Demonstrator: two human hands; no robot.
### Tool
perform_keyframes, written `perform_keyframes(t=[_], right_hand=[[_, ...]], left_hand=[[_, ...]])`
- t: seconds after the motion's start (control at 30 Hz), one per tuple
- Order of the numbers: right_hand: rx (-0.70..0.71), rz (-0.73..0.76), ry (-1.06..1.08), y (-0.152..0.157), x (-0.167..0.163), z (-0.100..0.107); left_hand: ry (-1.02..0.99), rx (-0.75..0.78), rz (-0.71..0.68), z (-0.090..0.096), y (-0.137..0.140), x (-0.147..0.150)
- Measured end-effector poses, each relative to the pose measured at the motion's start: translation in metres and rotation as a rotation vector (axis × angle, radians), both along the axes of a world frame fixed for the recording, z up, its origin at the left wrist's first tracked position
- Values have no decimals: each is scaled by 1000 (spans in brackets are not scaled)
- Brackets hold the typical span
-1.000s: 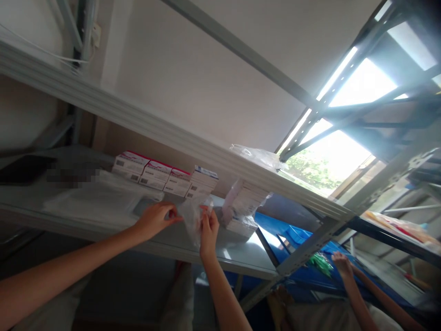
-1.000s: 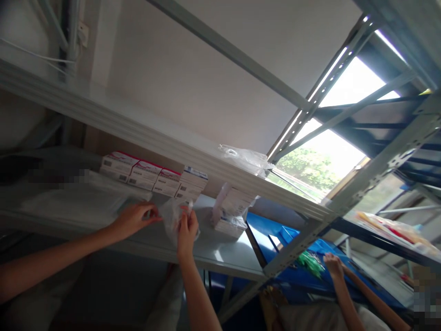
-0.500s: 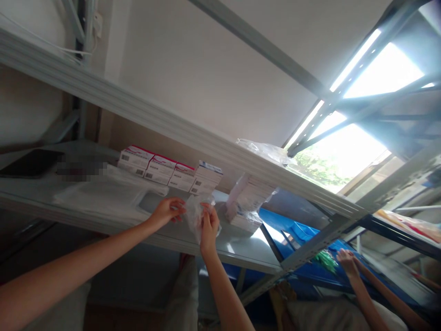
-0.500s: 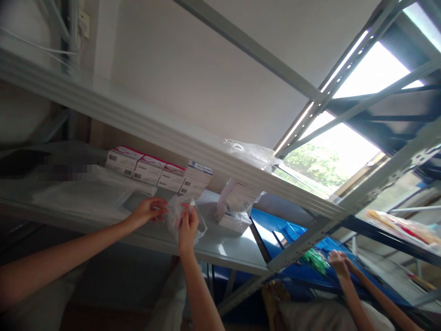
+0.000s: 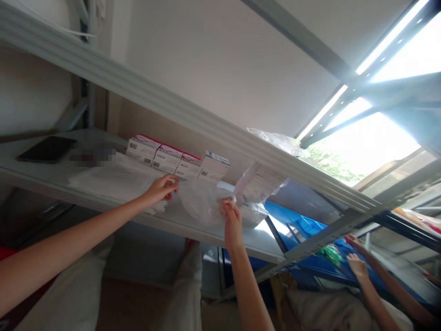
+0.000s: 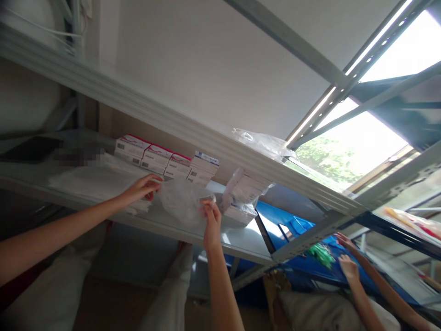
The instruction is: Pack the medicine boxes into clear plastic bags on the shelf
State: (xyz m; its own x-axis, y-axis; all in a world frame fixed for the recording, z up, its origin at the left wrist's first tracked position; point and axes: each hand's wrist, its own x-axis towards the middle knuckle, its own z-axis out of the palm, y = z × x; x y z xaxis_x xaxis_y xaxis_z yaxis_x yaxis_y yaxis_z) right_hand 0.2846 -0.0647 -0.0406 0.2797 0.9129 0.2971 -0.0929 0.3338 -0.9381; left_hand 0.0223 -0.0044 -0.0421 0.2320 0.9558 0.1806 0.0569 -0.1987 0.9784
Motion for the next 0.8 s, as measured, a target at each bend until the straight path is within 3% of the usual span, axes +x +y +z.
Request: perform_keyframes(t=[0.13,0.23,0.47,0.8], right_hand=[[10,10,144,-3,-17,1],[11,2,177,-4,-27,-1],[61,-12,191,-5,-32,-5],[89,-56,168,7,-11,0]], left_hand=[[-23,-123,-143,-6,-11,10],[-20,-88,-207,-15,-17,18],[-101,56,-65,-26,-17,26],[-93,107,-63,-5,-18,13]])
